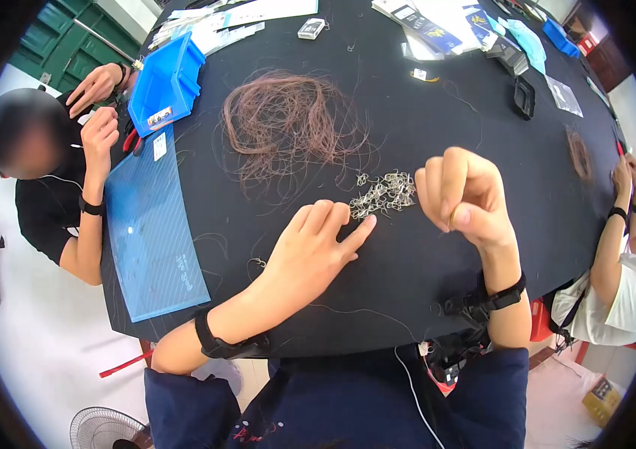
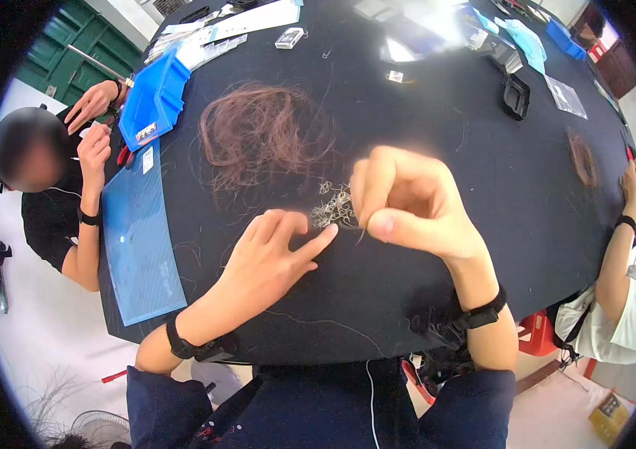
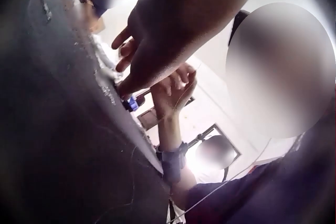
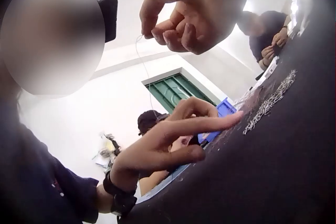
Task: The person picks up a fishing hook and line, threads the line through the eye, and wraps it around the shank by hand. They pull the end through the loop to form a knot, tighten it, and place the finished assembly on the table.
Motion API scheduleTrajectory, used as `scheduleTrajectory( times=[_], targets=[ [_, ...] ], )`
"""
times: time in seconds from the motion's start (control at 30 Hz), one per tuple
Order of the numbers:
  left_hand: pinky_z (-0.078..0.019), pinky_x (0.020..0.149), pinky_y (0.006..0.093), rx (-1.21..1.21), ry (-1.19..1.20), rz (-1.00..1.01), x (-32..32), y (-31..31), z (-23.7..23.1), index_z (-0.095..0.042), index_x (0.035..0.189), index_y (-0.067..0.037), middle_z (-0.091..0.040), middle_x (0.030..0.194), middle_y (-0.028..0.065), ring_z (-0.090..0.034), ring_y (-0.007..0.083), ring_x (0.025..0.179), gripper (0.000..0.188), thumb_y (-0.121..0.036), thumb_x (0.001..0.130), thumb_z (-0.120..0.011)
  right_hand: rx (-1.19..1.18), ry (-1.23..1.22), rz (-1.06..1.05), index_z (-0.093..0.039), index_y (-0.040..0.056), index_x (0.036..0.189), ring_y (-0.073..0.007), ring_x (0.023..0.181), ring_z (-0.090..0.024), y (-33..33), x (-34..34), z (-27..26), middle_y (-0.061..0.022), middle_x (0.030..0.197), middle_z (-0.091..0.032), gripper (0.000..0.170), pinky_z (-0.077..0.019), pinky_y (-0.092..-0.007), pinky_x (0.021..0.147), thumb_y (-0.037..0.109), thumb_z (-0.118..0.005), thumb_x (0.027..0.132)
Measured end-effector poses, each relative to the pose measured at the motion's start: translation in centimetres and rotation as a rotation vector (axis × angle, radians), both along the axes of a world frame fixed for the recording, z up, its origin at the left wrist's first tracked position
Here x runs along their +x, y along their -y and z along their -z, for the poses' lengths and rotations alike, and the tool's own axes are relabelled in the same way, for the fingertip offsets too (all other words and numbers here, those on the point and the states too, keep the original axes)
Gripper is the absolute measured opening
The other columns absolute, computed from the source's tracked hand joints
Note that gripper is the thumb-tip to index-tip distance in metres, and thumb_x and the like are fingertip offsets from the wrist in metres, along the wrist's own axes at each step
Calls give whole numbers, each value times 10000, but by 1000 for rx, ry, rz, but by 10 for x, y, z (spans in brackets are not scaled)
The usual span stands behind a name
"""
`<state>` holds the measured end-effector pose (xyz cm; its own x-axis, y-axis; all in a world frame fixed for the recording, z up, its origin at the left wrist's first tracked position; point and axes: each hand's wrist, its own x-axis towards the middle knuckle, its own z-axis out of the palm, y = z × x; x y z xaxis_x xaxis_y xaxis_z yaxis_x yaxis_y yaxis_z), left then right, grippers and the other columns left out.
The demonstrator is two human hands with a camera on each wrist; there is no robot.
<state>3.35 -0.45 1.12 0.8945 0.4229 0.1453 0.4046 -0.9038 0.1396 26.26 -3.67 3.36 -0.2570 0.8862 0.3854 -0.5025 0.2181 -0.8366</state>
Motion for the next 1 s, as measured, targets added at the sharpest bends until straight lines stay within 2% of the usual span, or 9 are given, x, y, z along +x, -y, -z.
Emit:
scheduleTrajectory(
  times=[0.17, 0.23, 0.27, 0.3, 0.33, 0.4, 0.47, 0.63, 1.0],
  targets=[
    [-431, 728, 335, 60, 158, 109, -6, -3, -2, -673, 991, -146, -523, 895, 8, -504, 200, 861, 352, -158, 645, -735, -20, 76, 2, -555, 14, 811, -81, 682, -471, 2, -5, -1, -43, 744, -550, 113, -365, -222, 583, 86, -636, 843],
    [-423, 694, 324, 51, 264, 116, -8, -3, -10, -701, 881, -142, -533, 826, -9, -505, 187, 815, 264, -137, 623, -755, -53, 242, 31, -576, 19, 834, -62, 687, -484, 3, -12, 0, -25, 769, -568, 93, -366, -211, 568, 85, -638, 848],
    [-413, 684, 312, -53, 391, 78, -10, -4, -11, -704, 858, -144, -532, 807, -16, -498, 180, 793, 251, -126, 615, -759, -68, 326, 43, -586, 21, 845, -52, 689, -490, 4, -15, 0, -16, 781, -578, 84, -366, -205, 560, 85, -639, 851],
    [-403, 675, 299, -156, 517, 38, -13, -5, -13, -706, 836, -146, -531, 789, -24, -490, 173, 770, 238, -115, 607, -763, -88, 480, 40, -594, 2, 841, -113, 713, -538, 3, -17, -3, -51, 793, -574, 69, -414, -220, 583, 38, -650, 821],
    [-393, 666, 287, -259, 643, -1, -15, -6, -14, -708, 813, -149, -530, 770, -32, -483, 166, 747, 227, -104, 599, -767, -71, 599, 50, -626, 14, 830, -99, 718, -543, 3, -22, -5, -43, 818, -579, 61, -422, -219, 585, 45, -672, 806],
    [-357, 628, 278, -334, 821, -3, -21, -8, -16, -716, 734, -172, -514, 718, -43, -452, 158, 718, 201, -91, 576, -810, -31, 567, 89, -656, 70, 836, -25, 652, -484, 4, -35, 2, 29, 801, -597, 56, -335, -189, 503, 116, -684, 819],
    [-340, 615, 271, -364, 953, 40, -29, -8, -10, -723, 742, -186, -510, 717, -54, -439, 154, 717, 195, -105, 592, -819, -5, 520, 117, -668, 74, 826, -30, 639, -483, 6, -48, 3, 30, 803, -599, 51, -324, -188, 490, 112, -695, 804],
    [-332, 599, 263, -291, 998, 96, -34, -4, 1, -735, 771, -238, -506, 744, -81, -416, 146, 728, 226, -174, 579, -836, 0, 451, 141, -676, 76, 834, -41, 639, -497, 12, -60, 3, 16, 804, -603, 60, -325, -188, 456, 104, -705, 790],
    [-359, 565, 254, -18, 970, 194, -31, 2, 3, -735, 759, -191, -520, 790, -72, -440, 124, 722, 192, -146, 600, -833, -29, 529, 82, -646, 54, 855, -64, 627, -512, 16, -64, 9, -11, 811, -585, 75, -343, -201, 446, 41, -670, 786]
  ],
)
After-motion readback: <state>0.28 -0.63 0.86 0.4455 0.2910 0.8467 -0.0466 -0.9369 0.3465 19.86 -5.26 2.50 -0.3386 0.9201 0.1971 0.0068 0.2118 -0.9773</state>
